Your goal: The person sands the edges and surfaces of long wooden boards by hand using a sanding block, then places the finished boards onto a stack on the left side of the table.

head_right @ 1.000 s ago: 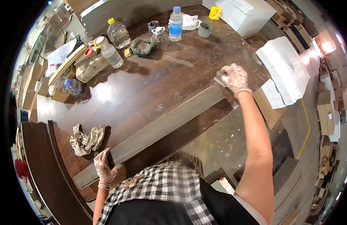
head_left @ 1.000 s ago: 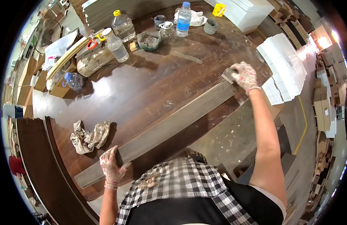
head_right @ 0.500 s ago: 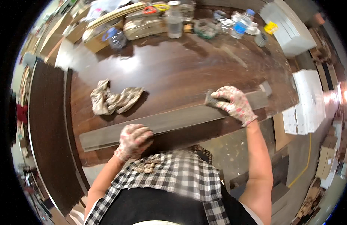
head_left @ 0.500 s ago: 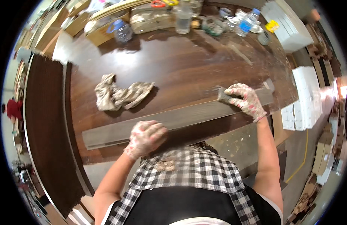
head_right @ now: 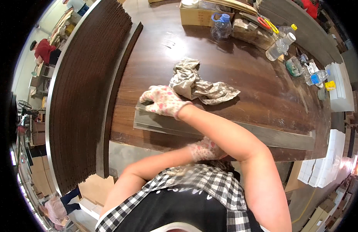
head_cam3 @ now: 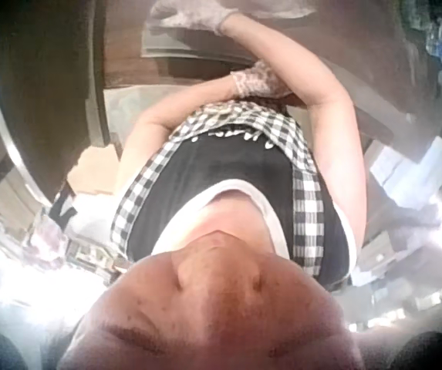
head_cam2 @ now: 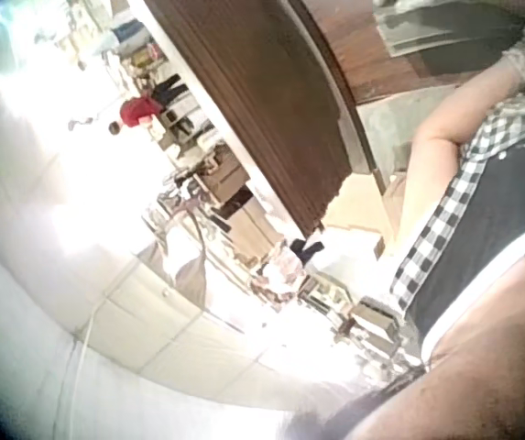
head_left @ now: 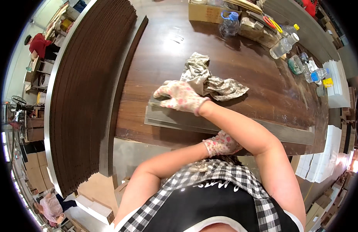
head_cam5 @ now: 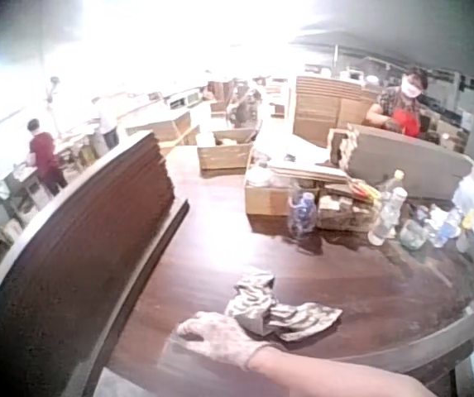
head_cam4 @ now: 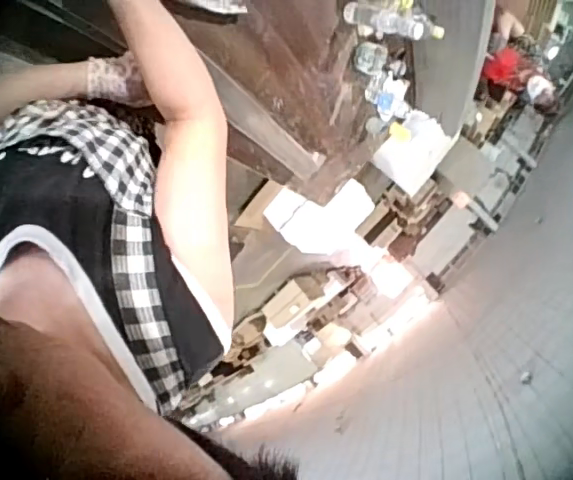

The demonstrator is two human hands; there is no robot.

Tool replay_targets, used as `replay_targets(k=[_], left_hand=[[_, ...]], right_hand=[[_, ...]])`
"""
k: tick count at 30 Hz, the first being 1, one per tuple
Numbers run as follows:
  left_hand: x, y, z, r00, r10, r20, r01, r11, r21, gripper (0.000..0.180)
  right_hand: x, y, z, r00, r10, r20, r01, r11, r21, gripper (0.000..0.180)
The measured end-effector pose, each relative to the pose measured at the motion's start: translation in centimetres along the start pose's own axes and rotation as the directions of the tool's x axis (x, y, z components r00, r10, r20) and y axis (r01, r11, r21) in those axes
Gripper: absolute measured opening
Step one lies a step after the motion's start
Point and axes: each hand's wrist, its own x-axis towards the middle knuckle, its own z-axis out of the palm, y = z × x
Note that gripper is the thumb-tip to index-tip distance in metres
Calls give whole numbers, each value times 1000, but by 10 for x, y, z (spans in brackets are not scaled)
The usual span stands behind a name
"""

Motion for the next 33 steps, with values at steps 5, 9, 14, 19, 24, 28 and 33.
replay_targets(k=[5,9,14,19,24,28,33], left_hand=[[1,5,-6,982,-180,-55,144,906,-397,25],[4,16,-44,996,50,80,-66,974,216,16],[24,30,-58,972,120,-204,-72,972,225,15],[32,43,-63,974,82,-213,-13,952,306,12],[42,57,-59,976,26,-216,49,941,334,21],[62,75,-62,982,-136,-129,181,862,474,48],[97,74,-38,970,-242,-34,224,823,521,69]], right_hand=[[-8,0,-5,997,76,24,-79,985,151,35],[-105,27,-64,999,35,-9,-35,999,-9,32],[-299,44,-177,952,288,-106,-294,954,-51,34],[-456,68,-265,739,650,-178,-651,757,63,35],[-612,108,-334,327,869,-372,-874,428,232,36],[-651,107,-351,281,684,-673,-824,532,196,37],[-665,102,-296,232,694,-681,-704,603,375,37]])
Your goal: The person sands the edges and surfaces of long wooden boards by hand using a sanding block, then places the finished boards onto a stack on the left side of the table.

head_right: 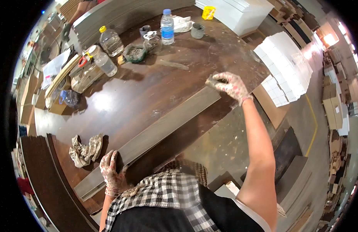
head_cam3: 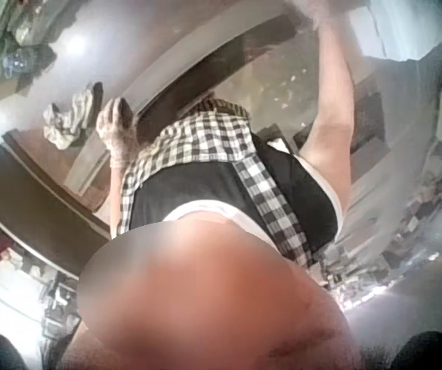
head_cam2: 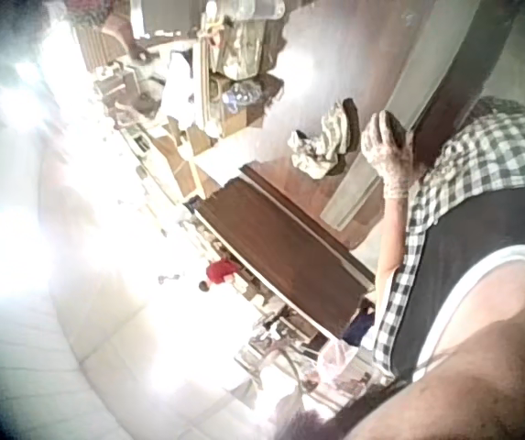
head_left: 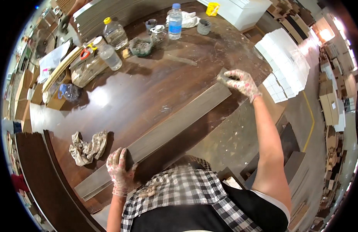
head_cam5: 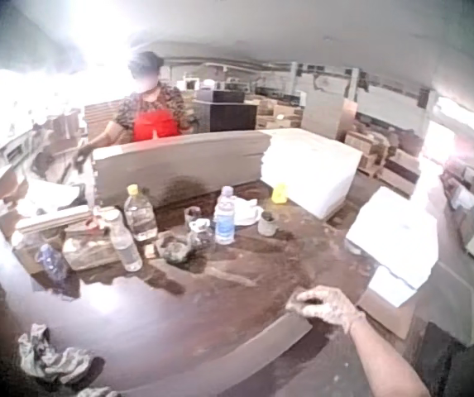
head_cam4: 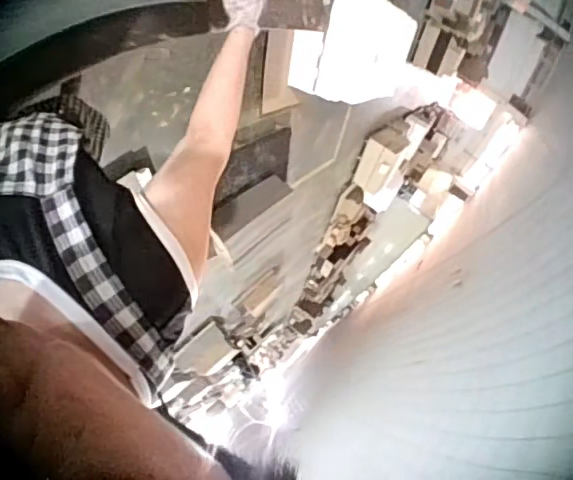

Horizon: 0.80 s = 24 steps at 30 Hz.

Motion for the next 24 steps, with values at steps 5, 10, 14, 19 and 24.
replay_targets(k=[5,10,14,19,24], left_hand=[[-2,-1,6,999,13,-42,-10,998,63,78],[-4,1,6,1000,14,-27,-13,999,48,77],[-4,10,9,1000,20,-5,-19,999,49,74],[1,20,5,999,22,-46,-21,1000,17,68],[-6,13,8,999,8,-36,-7,1000,14,73]], right_hand=[[-82,31,-23,1000,0,14,1,995,-102,33],[-101,16,3,901,-160,-404,126,986,-109,46],[-74,11,66,779,-240,-580,21,933,-359,54],[-120,-50,160,815,-414,-405,248,882,-401,60],[-98,-38,123,802,-445,-399,193,825,-532,52]])
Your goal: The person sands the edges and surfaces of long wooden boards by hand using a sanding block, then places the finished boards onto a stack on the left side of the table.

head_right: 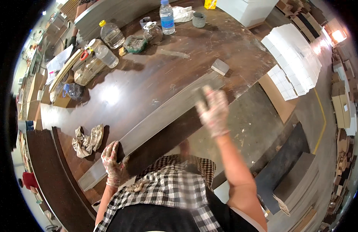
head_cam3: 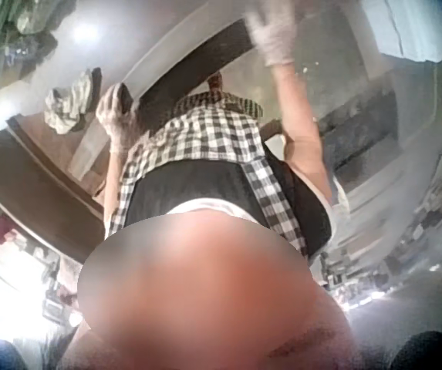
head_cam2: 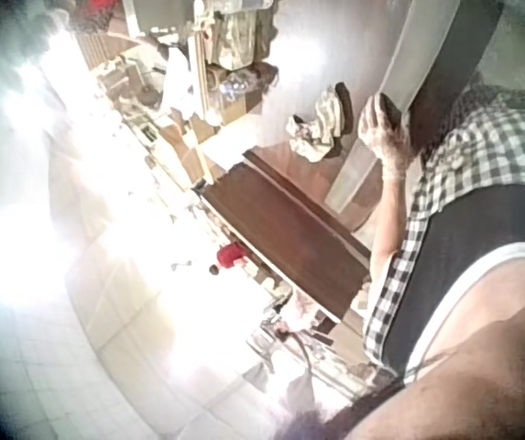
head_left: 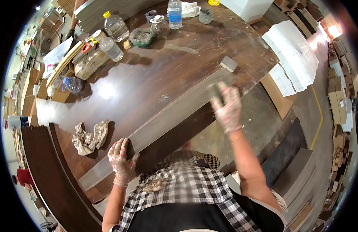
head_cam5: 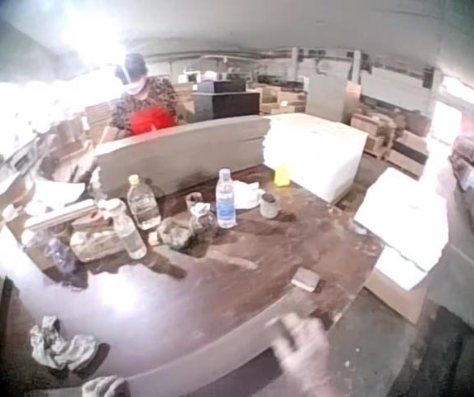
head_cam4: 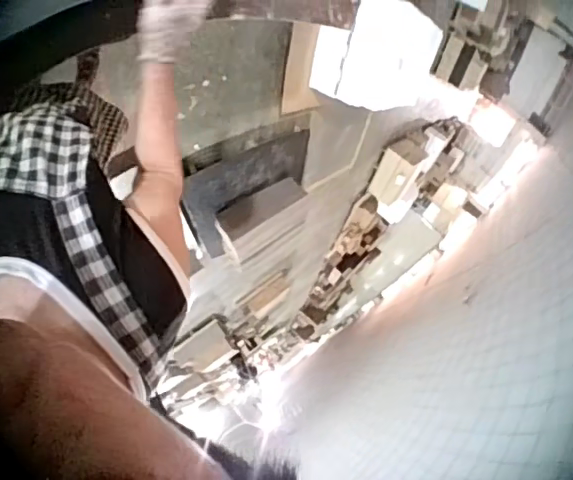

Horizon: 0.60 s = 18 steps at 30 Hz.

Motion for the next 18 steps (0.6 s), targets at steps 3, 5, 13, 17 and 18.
replay_targets(k=[3,5,13,17,18], left_hand=[[5,1,1,1000,1,-7,-2,999,-37,71],[2,-1,0,1000,5,-9,-5,999,-48,71],[-16,-32,-25,999,18,-29,-20,996,-88,68],[-89,-136,-70,950,-172,-261,192,980,51,53],[-112,-166,-75,937,-255,-240,289,950,118,47]], right_hand=[[12,73,-3,939,317,-137,-301,945,124,47],[11,56,2,950,289,-120,-284,957,59,49],[-84,-198,44,955,-264,138,188,893,408,55],[-68,-179,38,992,122,-3,-117,959,257,49],[-80,-162,50,997,62,-41,-52,975,214,55]])
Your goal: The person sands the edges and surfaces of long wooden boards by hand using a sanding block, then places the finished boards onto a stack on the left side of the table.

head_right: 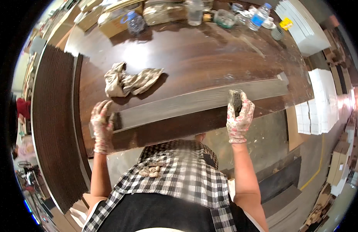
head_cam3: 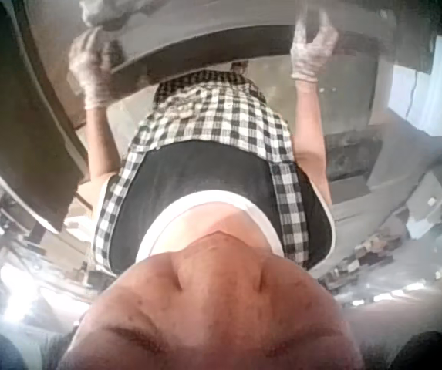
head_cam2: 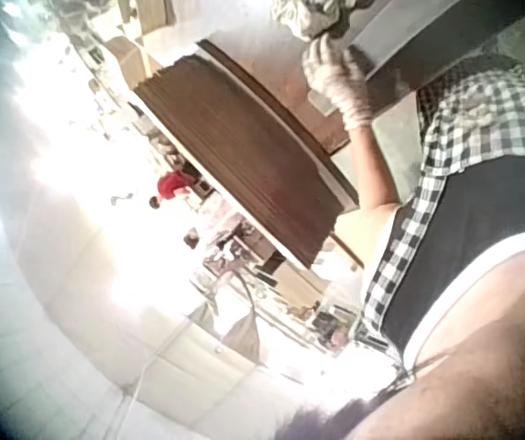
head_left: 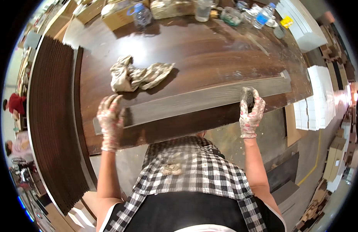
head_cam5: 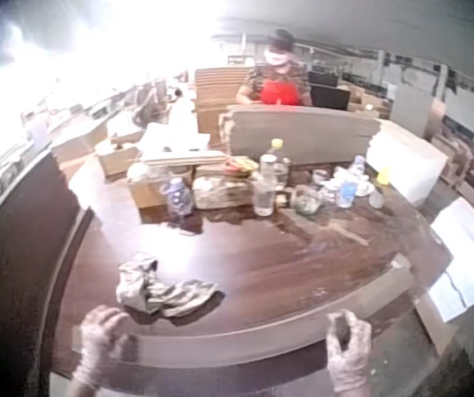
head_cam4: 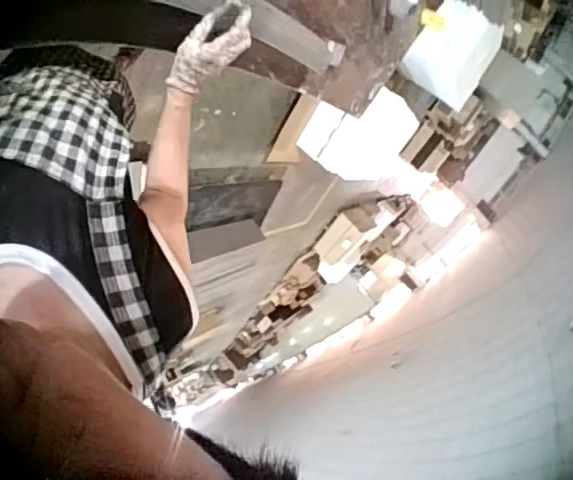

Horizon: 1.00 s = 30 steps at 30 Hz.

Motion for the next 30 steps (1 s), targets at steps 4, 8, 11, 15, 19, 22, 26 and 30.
replay_targets(k=[4,8,11,15,19,22,26,30], left_hand=[[-50,-94,-5,984,-173,36,177,954,-243,18],[-40,-112,-16,981,-67,181,126,933,-336,32],[-31,-135,-9,949,-52,312,217,826,-520,28],[-4,-154,-18,851,78,519,260,797,-545,18],[19,-152,-29,737,129,663,317,800,-509,24],[16,-164,-14,739,148,658,312,789,-529,27],[13,-162,-22,770,164,616,320,736,-597,24],[4,-160,18,884,-68,463,379,683,-625,25]], right_hand=[[-48,-86,44,946,-262,193,254,965,62,67],[-74,-201,85,809,-499,311,417,860,293,64],[-76,-264,111,652,-638,409,460,762,456,62],[-91,-347,157,468,-825,317,550,553,626,39],[-108,-391,193,285,-909,303,625,416,661,34],[-103,-370,177,247,-883,399,629,459,627,35],[-70,-284,118,422,-790,444,525,612,591,44],[-74,-256,77,710,-584,394,467,809,357,53]])
